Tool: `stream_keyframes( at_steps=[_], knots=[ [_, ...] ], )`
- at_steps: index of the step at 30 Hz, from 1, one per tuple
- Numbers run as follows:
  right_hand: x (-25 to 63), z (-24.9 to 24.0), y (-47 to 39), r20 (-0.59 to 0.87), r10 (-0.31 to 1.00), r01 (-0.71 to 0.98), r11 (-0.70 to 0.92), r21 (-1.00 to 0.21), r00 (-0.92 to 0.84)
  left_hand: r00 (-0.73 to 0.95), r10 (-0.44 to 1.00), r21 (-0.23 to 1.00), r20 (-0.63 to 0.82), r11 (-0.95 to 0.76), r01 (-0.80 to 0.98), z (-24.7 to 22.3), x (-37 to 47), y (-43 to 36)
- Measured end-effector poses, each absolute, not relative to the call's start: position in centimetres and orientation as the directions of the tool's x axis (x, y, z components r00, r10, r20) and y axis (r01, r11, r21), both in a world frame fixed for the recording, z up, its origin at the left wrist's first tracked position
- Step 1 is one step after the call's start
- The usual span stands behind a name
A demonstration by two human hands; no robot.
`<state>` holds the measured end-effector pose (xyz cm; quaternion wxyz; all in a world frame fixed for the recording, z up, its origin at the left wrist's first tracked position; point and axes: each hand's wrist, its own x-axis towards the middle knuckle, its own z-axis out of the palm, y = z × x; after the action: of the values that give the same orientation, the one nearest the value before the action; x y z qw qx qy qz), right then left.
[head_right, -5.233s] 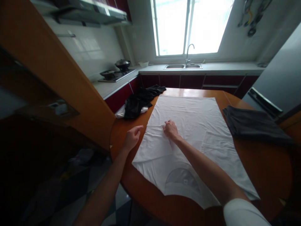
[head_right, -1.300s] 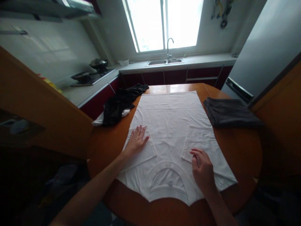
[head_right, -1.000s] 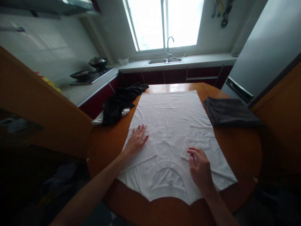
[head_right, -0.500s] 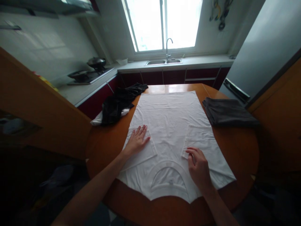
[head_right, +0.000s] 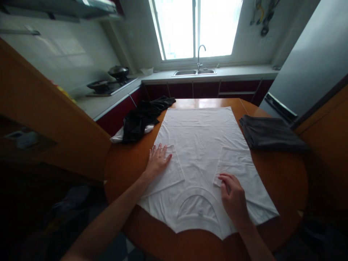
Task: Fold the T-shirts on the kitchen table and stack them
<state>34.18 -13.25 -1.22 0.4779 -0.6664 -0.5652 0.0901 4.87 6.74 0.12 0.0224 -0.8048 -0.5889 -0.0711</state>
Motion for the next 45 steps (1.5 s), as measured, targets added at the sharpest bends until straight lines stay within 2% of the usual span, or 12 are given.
stream_keyframes(
  at_steps=[6, 10, 14, 17, 21, 24, 27, 31, 34, 39, 45],
  knots=[
    [34.3, -1.5, -13.4, 0.414, 0.840, 0.658, 0.093, -0.747, 0.350, 0.276, 0.954, 0.072, 0.114, -0.285, 0.956, 0.6, 4.9, 6.6],
    [34.3, -1.5, -13.4, 0.409, 0.843, 0.651, 0.095, -0.753, 0.349, 0.276, 0.946, 0.085, 0.169, -0.293, 0.952, 0.7, 4.8, 6.6],
    [34.2, -1.4, -13.4, 0.406, 0.841, 0.652, 0.086, -0.753, 0.358, 0.393, 0.888, 0.095, 0.237, -0.424, 0.901, 0.7, 4.9, 6.5],
    [34.1, -1.5, -13.4, 0.407, 0.841, 0.656, 0.084, -0.750, 0.357, 0.513, 0.841, 0.114, 0.174, -0.534, 0.838, 0.4, 5.0, 6.3],
    [34.0, -1.5, -13.4, 0.415, 0.842, 0.675, 0.084, -0.733, 0.346, 0.551, 0.828, 0.096, 0.102, -0.559, 0.823, 0.0, 5.1, 6.3],
    [34.1, -1.7, -13.3, 0.450, 0.824, 0.728, 0.069, -0.682, 0.344, 0.542, 0.833, 0.103, 0.114, -0.552, 0.827, -0.1, 5.0, 6.4],
    [34.1, -2.4, -13.2, 0.480, 0.815, 0.814, 0.018, -0.581, 0.325, 0.544, 0.830, 0.114, 0.119, -0.556, 0.823, 0.0, 5.0, 6.5],
    [34.0, -3.7, -13.1, 0.389, 0.879, 0.913, -0.110, -0.394, 0.274, 0.545, 0.832, 0.112, 0.098, -0.554, 0.825, -0.2, 5.1, 6.6],
    [33.8, -4.2, -13.1, 0.345, 0.901, 0.938, -0.156, -0.310, 0.264, 0.536, 0.838, 0.169, 0.101, -0.545, 0.821, -0.1, 5.1, 6.8],
    [33.9, -4.3, -13.1, 0.358, 0.896, 0.945, -0.164, -0.284, 0.263, 0.552, 0.820, 0.357, 0.150, -0.565, 0.744, 2.5, 3.8, 6.8],
    [34.0, -4.2, -13.1, 0.356, 0.897, 0.941, -0.155, -0.302, 0.262, 0.646, 0.751, 0.390, 0.140, -0.641, 0.661, 4.6, 0.6, 4.6]
  ],
)
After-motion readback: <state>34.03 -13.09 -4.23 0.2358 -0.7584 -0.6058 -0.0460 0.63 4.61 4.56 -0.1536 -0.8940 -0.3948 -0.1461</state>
